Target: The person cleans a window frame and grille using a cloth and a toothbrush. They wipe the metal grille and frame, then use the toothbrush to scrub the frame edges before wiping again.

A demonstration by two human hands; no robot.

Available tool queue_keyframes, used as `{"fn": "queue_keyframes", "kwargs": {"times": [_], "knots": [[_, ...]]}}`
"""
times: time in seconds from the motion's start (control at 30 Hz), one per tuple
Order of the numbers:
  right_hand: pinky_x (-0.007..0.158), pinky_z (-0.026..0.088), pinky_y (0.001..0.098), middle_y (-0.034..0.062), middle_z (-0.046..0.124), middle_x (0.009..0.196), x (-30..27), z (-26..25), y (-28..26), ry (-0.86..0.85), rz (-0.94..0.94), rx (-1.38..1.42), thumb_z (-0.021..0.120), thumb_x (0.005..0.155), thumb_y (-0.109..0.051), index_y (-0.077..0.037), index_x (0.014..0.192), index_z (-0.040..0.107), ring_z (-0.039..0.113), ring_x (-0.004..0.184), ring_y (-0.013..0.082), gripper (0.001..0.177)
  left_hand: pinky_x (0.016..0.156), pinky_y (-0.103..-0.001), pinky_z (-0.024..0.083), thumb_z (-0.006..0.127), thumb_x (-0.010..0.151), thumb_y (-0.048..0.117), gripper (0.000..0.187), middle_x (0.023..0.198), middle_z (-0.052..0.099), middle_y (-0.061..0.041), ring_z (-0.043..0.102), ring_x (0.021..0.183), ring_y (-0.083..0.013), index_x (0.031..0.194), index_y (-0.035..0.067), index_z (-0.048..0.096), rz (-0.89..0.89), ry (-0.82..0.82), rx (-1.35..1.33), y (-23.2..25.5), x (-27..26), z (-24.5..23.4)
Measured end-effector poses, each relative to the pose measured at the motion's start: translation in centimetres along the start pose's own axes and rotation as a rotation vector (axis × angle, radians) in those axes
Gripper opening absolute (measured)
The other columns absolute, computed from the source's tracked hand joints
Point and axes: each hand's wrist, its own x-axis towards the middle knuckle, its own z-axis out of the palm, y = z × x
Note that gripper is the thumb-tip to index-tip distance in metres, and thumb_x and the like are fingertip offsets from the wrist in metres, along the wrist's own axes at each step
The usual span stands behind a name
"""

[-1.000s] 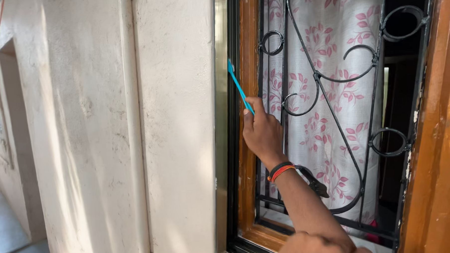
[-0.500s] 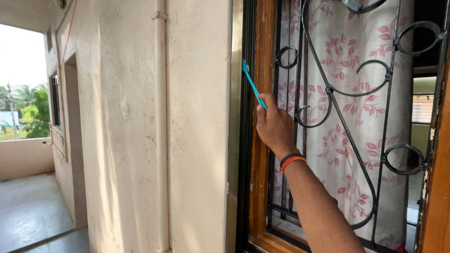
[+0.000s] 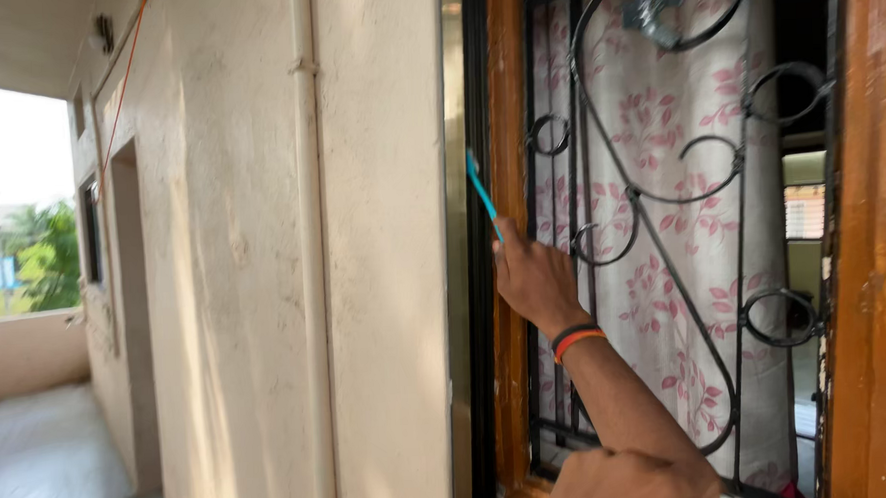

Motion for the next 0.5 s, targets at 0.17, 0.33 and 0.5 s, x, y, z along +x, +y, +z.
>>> {"fn": "queue_keyframes", "kwargs": {"times": [0.17,0.33,0.5], "knots": [[0.057,0.051,0.0538,0.0138,0.066,0.06,2.3,-1.5,1.8,0.0,0.143,0.134,0.052,0.103,-0.025,-0.02,0.134,0.05,0.069,0.059,0.0389,0.031,0.055,-0.043,0.056,0.054,0.111,0.053,0.042,0.066,0.066,-0.005,0.071,0.061,-0.0235,0.095,0.017,0.066,-0.076,-0.014,0.147,-1.5,-1.2,-5.2],[0.06,0.052,0.0561,0.018,0.071,0.067,3.0,0.1,3.1,-0.025,0.047,0.0,0.053,0.101,-0.024,-0.018,0.14,0.042,0.068,0.062,0.0429,0.041,0.048,-0.048,0.054,0.068,0.097,0.043,0.03,0.075,0.07,-0.013,0.07,0.059,-0.0332,0.097,0.012,0.067,-0.028,-0.063,0.242,1.3,4.6,-9.5],[0.054,0.054,0.058,0.0205,0.07,0.07,3.0,-0.4,4.8,-0.015,-0.192,-0.224,0.053,0.098,-0.02,-0.014,0.146,0.036,0.068,0.058,0.044,0.051,0.054,-0.049,0.053,0.067,0.097,0.034,0.023,0.077,0.071,-0.014,0.07,0.063,-0.0336,0.095,0.011,0.069,-0.087,-0.018,0.292,1.0,7.8,-12.8]]}}
